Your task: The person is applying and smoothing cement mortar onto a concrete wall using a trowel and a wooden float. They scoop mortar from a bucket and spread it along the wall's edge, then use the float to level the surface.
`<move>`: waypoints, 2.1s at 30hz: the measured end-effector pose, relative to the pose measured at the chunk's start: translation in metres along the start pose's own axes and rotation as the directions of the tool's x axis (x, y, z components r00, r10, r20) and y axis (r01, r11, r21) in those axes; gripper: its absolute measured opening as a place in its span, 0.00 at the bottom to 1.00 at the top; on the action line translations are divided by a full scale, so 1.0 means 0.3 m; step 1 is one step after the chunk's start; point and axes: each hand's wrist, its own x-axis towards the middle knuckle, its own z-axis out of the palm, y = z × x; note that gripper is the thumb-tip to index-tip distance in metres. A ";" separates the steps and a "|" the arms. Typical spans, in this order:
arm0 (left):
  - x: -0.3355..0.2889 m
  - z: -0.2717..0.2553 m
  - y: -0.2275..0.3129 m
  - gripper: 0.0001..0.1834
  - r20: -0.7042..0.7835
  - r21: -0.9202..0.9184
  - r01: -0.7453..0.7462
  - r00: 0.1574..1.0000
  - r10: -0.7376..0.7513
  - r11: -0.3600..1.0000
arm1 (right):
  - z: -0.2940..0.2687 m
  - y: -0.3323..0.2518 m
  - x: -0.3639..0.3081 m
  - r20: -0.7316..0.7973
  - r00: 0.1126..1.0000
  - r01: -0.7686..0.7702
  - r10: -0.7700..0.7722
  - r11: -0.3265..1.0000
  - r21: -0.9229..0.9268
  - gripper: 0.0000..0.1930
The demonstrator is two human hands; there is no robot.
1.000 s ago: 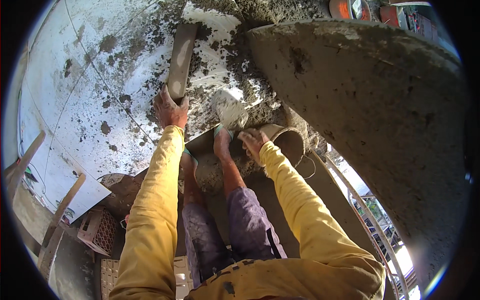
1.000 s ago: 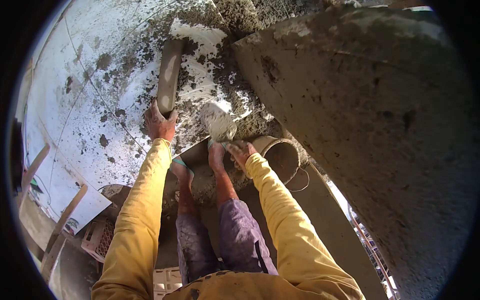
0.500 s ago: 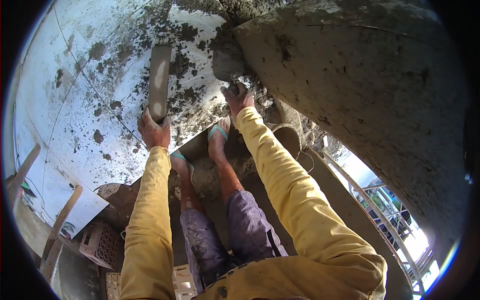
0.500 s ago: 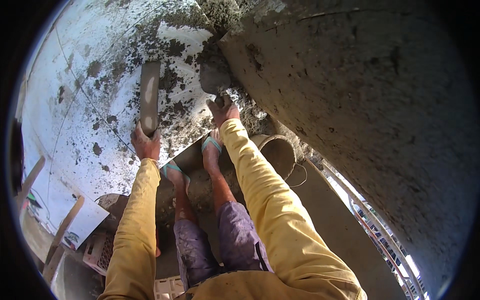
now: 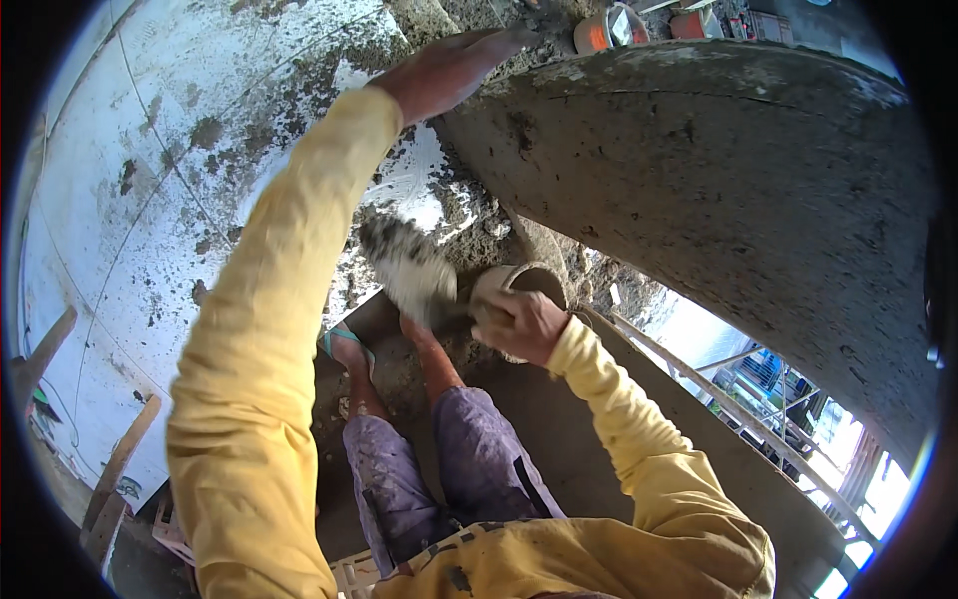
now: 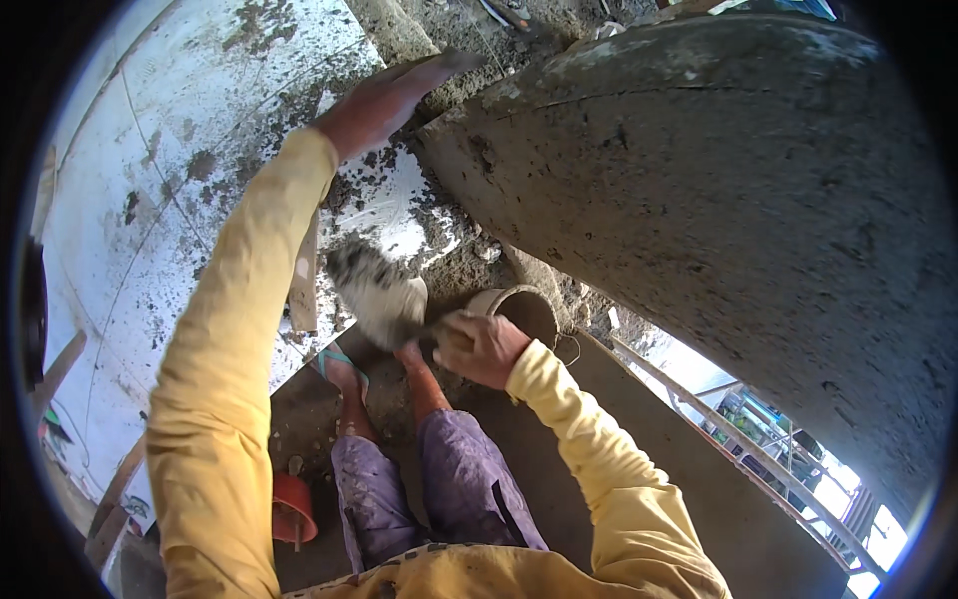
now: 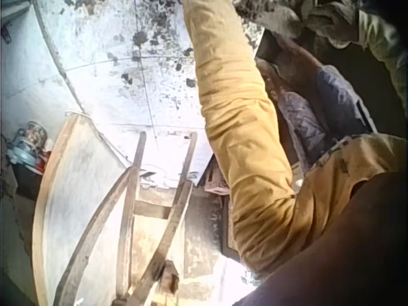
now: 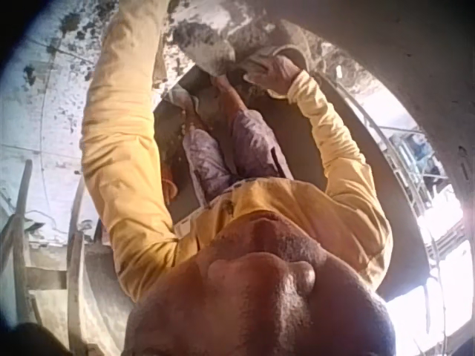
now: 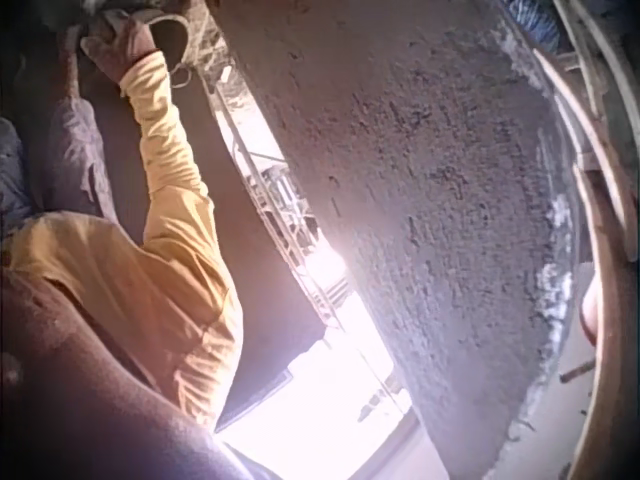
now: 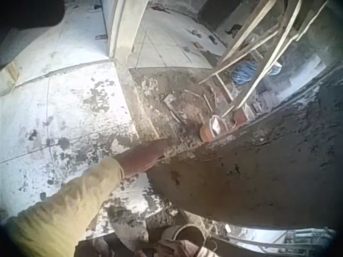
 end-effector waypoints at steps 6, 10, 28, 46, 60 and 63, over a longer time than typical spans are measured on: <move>0.154 0.022 0.076 0.39 0.286 0.054 0.374 0.883 -0.373 0.926 | -0.129 0.082 -0.089 -0.101 0.995 0.023 0.017 0.926 0.376 0.22; 0.125 -0.003 0.094 0.38 0.269 0.083 0.367 0.887 -0.376 0.926 | 0.050 0.130 -0.196 -0.529 0.846 0.113 0.058 0.952 0.286 0.16; 0.132 -0.009 0.009 0.43 0.244 -0.105 0.356 0.914 -0.323 0.929 | 0.146 0.222 0.330 -0.831 0.521 -0.204 0.194 0.974 0.099 0.20; 0.119 -0.014 -0.028 0.39 0.219 -0.115 0.364 0.917 -0.334 0.924 | 0.140 0.179 0.179 -0.840 0.491 -0.026 0.233 0.967 0.254 0.20; 0.119 0.006 -0.045 0.39 0.168 -0.110 0.367 0.923 -0.347 0.924 | 0.048 0.097 0.006 -0.898 0.393 0.151 -0.199 0.977 -0.150 0.14; 0.125 -0.006 -0.044 0.39 0.187 -0.108 0.336 0.931 -0.313 0.936 | 0.065 0.116 -0.009 -0.913 0.403 0.288 -0.057 0.955 0.067 0.11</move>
